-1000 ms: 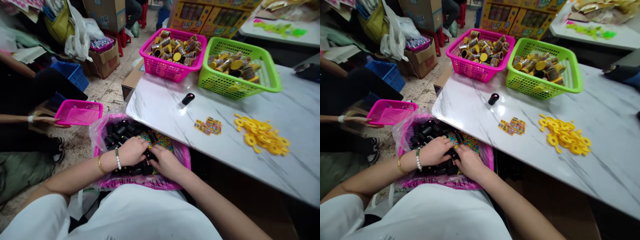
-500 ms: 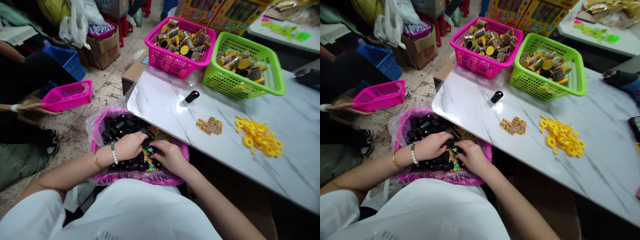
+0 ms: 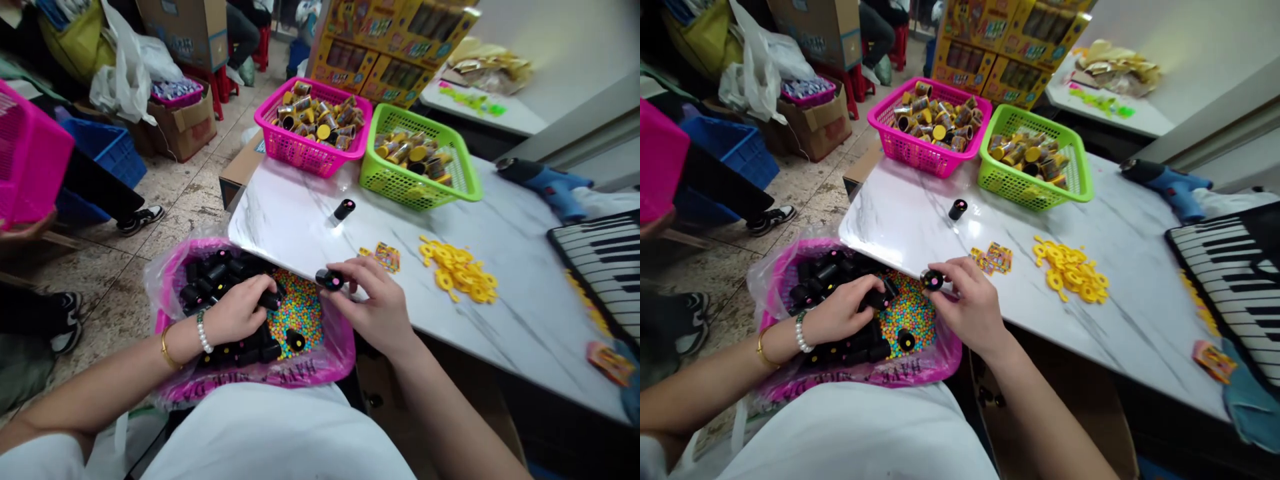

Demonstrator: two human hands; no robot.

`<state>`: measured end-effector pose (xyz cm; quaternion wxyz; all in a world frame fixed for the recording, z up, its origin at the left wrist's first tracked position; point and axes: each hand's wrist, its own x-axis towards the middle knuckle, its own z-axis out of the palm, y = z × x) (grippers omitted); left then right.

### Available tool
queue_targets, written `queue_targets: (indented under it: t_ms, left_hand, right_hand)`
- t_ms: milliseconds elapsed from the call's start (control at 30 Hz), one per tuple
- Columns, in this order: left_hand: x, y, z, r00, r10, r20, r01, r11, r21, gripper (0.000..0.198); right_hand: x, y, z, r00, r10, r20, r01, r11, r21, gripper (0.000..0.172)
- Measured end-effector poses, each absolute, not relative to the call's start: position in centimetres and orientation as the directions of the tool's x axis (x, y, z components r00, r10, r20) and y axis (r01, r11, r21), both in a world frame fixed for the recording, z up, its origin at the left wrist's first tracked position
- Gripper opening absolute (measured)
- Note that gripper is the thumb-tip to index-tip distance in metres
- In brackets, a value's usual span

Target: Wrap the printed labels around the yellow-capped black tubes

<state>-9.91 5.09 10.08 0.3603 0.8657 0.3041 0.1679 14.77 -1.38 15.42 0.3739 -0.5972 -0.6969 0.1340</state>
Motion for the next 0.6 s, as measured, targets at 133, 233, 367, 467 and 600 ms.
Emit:
queue_targets:
  t_ms: [133,233,367,467,600]
  left_hand:
    - [-9.9,5.2,10.0,0.764,0.643,0.048,0.410,-0.542,0.733,0.031]
    - [-10.0,5.2,9.7,0.743,0.669,0.031,0.432,-0.514,0.741,0.030]
    - [-10.1,5.0,9.5,0.717,0.697,0.022,0.419,-0.455,0.786,0.033]
    - [-10.1,5.1,9.5,0.723,0.690,0.042,0.392,-0.460,0.797,0.034]
    - [-10.1,5.2,9.7,0.701,0.704,0.110,0.373,-0.494,0.785,0.033]
  right_hand:
    - [14.6,-1.9,15.8,-0.029,0.963,0.267,0.726,0.204,-0.657,0.023]
    - [14.0,-3.0,15.3,-0.118,0.989,0.090,0.656,0.146,-0.741,0.029]
    - [15.1,-2.3,16.1,0.009,0.987,0.160,0.603,0.122,-0.788,0.027]
    - [16.7,-0.2,17.1,0.107,0.921,0.375,0.738,0.179,-0.650,0.022]
    - [18.2,2.4,16.6,0.097,0.905,0.414,0.807,0.172,-0.565,0.023]
